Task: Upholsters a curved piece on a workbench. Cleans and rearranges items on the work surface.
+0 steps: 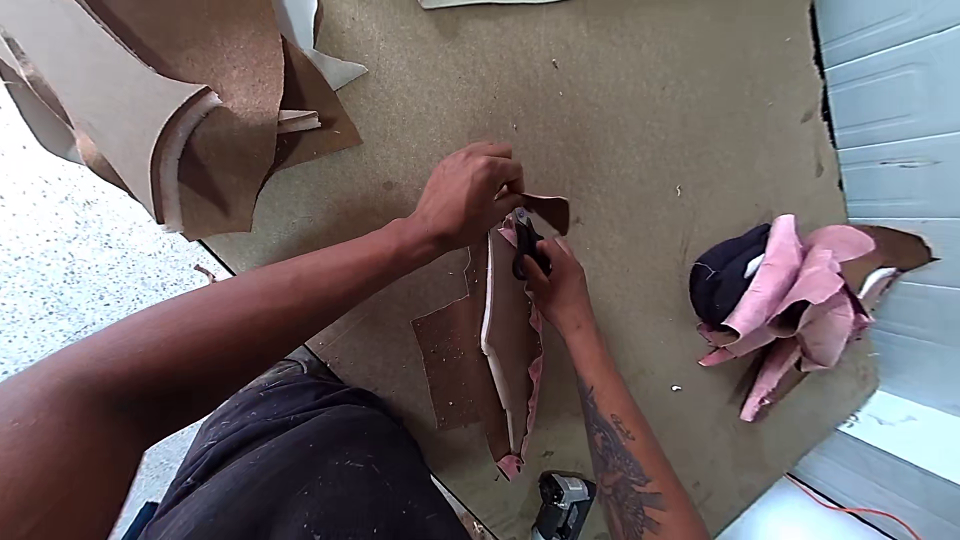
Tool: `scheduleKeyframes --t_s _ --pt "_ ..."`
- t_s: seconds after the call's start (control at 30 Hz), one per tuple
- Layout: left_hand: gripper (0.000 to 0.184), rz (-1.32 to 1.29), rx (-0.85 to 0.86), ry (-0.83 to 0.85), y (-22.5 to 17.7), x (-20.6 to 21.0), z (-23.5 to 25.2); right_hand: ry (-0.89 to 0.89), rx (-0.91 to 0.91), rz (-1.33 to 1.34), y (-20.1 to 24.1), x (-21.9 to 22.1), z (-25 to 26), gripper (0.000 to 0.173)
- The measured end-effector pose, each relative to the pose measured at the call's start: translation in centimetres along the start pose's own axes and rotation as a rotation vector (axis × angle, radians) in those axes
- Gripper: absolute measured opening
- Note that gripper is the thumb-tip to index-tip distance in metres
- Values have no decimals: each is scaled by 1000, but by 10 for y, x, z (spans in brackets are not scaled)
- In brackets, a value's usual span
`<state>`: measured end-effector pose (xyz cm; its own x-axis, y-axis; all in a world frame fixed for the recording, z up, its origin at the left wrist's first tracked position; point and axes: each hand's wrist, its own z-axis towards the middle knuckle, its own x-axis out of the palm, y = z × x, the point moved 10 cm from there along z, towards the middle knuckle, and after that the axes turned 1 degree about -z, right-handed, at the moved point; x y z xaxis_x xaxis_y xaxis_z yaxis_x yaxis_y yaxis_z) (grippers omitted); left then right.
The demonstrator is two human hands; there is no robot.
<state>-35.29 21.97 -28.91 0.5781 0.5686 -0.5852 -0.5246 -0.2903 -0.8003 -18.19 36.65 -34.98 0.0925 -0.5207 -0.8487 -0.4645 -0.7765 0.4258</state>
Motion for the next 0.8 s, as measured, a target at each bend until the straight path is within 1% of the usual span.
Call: scheduleKeyframes --t_s 0.03,0.1,0.13,0.2,0.27,0.3,0.33,0.4,0.43,0.5,0.57,0.63,0.7,0.8 --pt "13 -21 -22 51 0 -3 -9 -24 69 36 -6 -7 -13 35" --pt "12 -15 -86 182 12 -6 -37 -133 160 116 -17 -20 -51 50" --pt "12 29 -127 271 21 -7 -58 -194 191 154 -22 -23 -77 52" --pt "14 204 -220 498 43 1 -106 -303 255 287 -27 -18 -134 47" --pt "22 406 -300 730 59 14 -160 -372 287 486 -19 2 -186 41" --pt "25 463 -316 774 59 20 -179 -381 292 584 -11 16 -208 40" --pt "27 487 -304 759 54 29 -191 -384 288 690 -6 34 -226 38" --pt "33 463 -261 666 32 52 -202 -381 292 843 1 68 -255 35" --pt "37 452 -239 615 22 66 -208 -384 323 895 -1 83 -269 34" --pt "41 449 -214 532 7 87 -214 -446 379 967 -14 99 -285 36" --pt "37 462 -213 487 1 103 -222 -495 385 1013 -32 102 -294 39" --pt "27 477 -239 514 -1 117 -235 -512 368 977 -50 96 -295 44" --pt "23 462 -259 605 -13 132 -257 -525 354 916 -72 85 -288 44" --pt "25 415 -259 796 -37 154 -320 -549 309 885 -104 71 -278 47"
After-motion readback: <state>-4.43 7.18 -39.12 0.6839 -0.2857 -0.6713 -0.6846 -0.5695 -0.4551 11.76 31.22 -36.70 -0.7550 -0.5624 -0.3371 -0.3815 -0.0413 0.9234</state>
